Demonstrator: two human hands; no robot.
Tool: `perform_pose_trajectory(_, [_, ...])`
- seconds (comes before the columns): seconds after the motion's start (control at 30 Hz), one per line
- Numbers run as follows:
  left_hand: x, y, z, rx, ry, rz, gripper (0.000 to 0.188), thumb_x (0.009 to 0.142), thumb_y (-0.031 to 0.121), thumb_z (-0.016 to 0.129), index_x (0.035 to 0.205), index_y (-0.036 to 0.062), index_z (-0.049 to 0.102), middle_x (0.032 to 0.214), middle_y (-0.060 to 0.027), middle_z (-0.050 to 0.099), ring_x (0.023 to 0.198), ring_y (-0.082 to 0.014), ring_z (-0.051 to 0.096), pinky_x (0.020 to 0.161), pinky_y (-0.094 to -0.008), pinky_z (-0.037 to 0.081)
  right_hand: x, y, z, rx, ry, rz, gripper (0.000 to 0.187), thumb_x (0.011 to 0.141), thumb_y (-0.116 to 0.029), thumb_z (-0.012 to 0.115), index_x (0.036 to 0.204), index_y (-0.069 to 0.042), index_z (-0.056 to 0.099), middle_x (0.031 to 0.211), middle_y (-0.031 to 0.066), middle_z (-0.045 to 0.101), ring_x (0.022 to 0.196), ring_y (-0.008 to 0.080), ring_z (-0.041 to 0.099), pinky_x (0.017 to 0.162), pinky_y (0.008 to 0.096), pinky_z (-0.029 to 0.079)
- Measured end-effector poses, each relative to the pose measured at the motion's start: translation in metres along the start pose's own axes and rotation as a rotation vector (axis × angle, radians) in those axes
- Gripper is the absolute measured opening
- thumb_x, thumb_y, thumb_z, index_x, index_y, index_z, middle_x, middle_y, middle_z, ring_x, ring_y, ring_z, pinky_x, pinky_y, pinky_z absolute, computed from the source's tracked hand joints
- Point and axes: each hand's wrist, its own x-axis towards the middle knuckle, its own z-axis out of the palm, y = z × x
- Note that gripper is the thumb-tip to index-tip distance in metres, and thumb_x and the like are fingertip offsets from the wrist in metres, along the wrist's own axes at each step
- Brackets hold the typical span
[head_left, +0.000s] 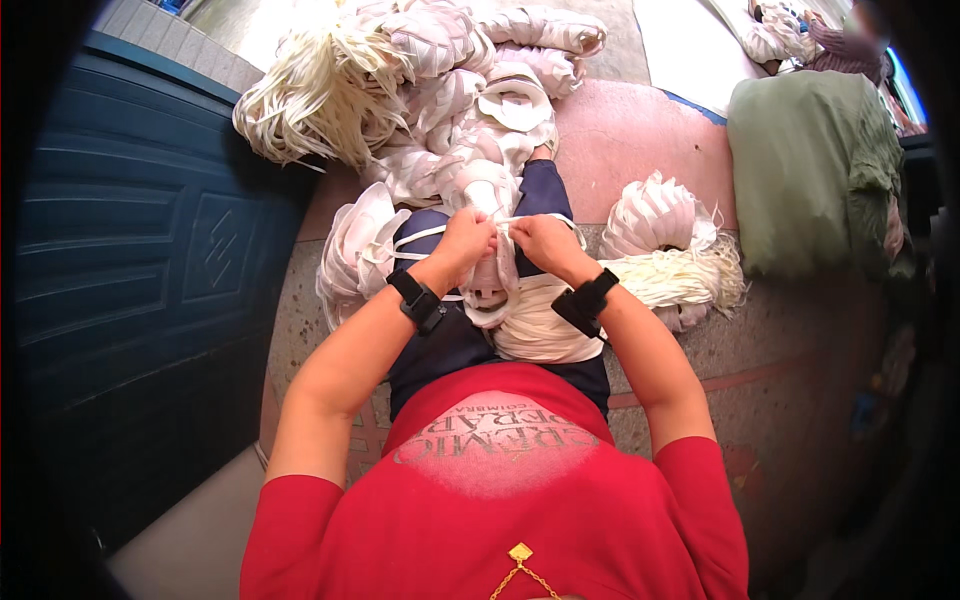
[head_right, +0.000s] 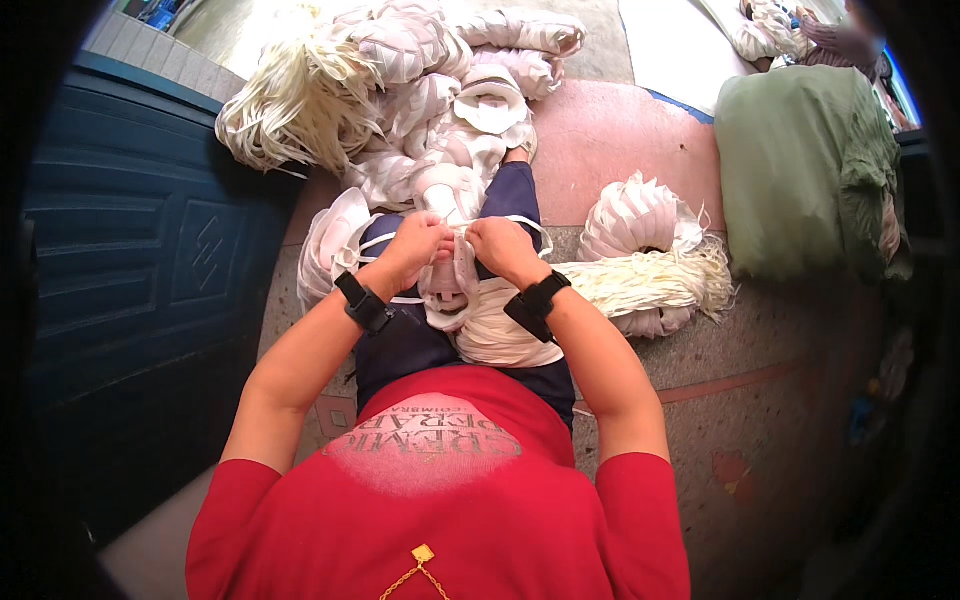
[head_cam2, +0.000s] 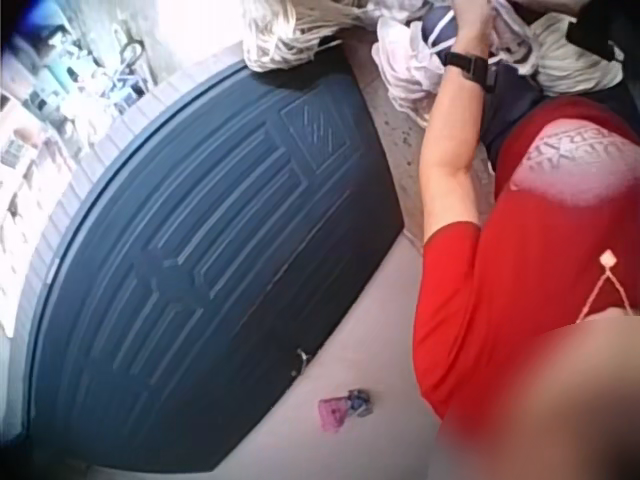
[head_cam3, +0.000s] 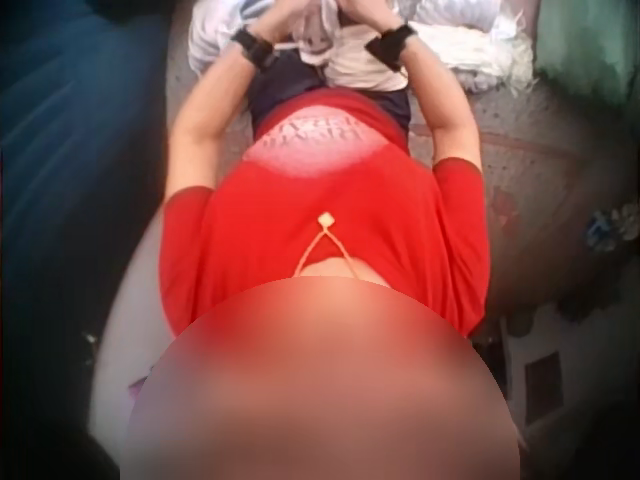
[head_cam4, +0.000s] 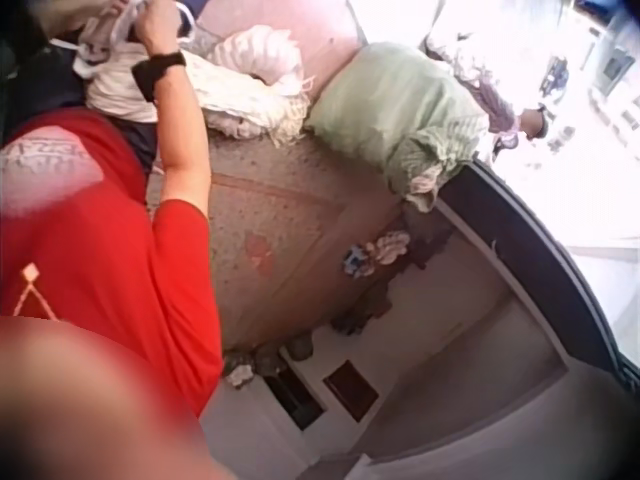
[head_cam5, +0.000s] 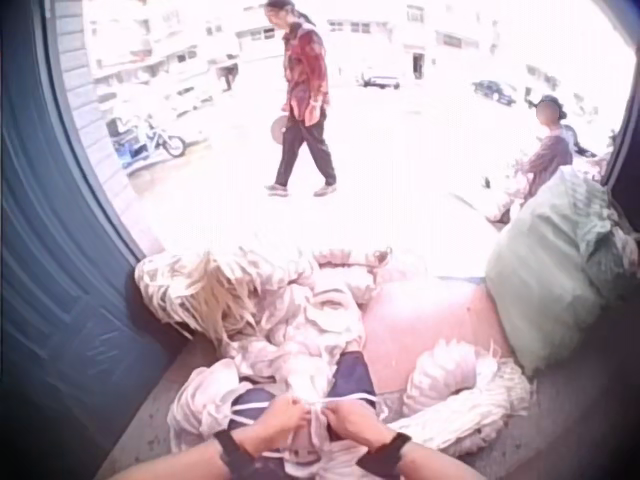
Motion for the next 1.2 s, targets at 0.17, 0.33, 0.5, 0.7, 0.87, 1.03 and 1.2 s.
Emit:
perform_pose_trajectory(0.17, [0.001,-0.004,0.004,-0.034,0.065,0.061,0.008,0.082,0.007,0.046,0.084,0.0011,0.052,0.081,-0.0069,0.058,0.070,-0.0112,0.056,0.059,-0.0197,0.044,0.007,-0.004,0.000,-0.148,0.064,0.089,0.024,0.078,-0.022,0.048,0.078,-0.004,0.063,0.075,0.0182,0.061,0.073,0.0344,0.059,0.066,0.0428,0.046])
perform_pose_trajectory(0.33, [-0.005,-0.004,0.007,-0.097,0.091,0.076,0.008,0.084,0.009,0.044,0.088,0.0034,0.047,0.089,-0.0082,0.057,0.076,-0.0117,0.056,0.060,-0.0199,0.044,0.013,-0.004,0.000,-0.203,0.050,0.039,0.024,0.076,-0.020,0.047,0.077,-0.003,0.063,0.074,0.0210,0.060,0.072,0.0352,0.059,0.064,0.0429,0.047])
perform_pose_trajectory(0.5, [-0.008,-0.002,0.006,-0.138,0.103,0.059,0.005,0.084,0.009,0.043,0.086,0.0051,0.045,0.088,-0.0080,0.058,0.074,-0.0110,0.055,0.058,-0.0204,0.044,0.025,-0.004,0.012,-0.231,0.056,0.096,0.024,0.075,-0.019,0.047,0.076,-0.001,0.063,0.076,0.0211,0.061,0.073,0.0352,0.060,0.065,0.0419,0.048])
perform_pose_trajectory(0.7, [-0.010,-0.003,0.005,-0.082,0.116,0.119,0.004,0.084,0.008,0.044,0.087,0.0044,0.044,0.089,-0.0084,0.057,0.074,-0.0124,0.056,0.060,-0.0224,0.045,0.035,-0.005,0.019,-0.126,-0.034,0.200,0.026,0.071,-0.022,0.052,0.078,-0.001,0.064,0.080,0.0215,0.061,0.076,0.0363,0.060,0.066,0.0408,0.048])
perform_pose_trajectory(0.87, [-0.024,-0.002,-0.018,-0.050,0.100,0.154,0.019,0.085,0.012,0.042,0.098,-0.0003,0.048,0.075,-0.0063,0.056,0.045,-0.0103,0.051,0.035,-0.0195,0.033,0.018,-0.013,0.011,-0.546,0.290,-0.113,0.021,0.067,-0.029,0.065,0.069,-0.008,0.062,0.074,0.0059,0.054,0.078,0.0225,0.048,0.064,0.0369,0.035])
perform_pose_trajectory(1.03, [-0.035,-0.008,-0.031,0.159,0.166,0.078,0.018,0.082,0.012,0.045,0.082,-0.0020,0.058,0.057,-0.0047,0.053,0.038,-0.0105,0.046,0.036,-0.0232,0.035,0.002,-0.025,0.014,-0.573,0.248,-0.175,0.025,0.068,-0.031,0.063,0.068,-0.006,0.062,0.073,0.0072,0.055,0.078,0.0223,0.049,0.065,0.0382,0.033])
perform_pose_trajectory(1.2, [-0.018,-0.013,-0.027,0.398,0.267,0.134,0.023,0.078,0.011,0.044,0.064,-0.0018,0.057,0.049,-0.0100,0.052,0.035,-0.0167,0.048,0.038,-0.0303,0.040,0.010,-0.024,0.014,-0.567,0.073,-0.087,0.022,0.071,-0.023,0.054,0.072,-0.003,0.062,0.081,0.0131,0.058,0.084,0.0271,0.051,0.069,0.0443,0.037])
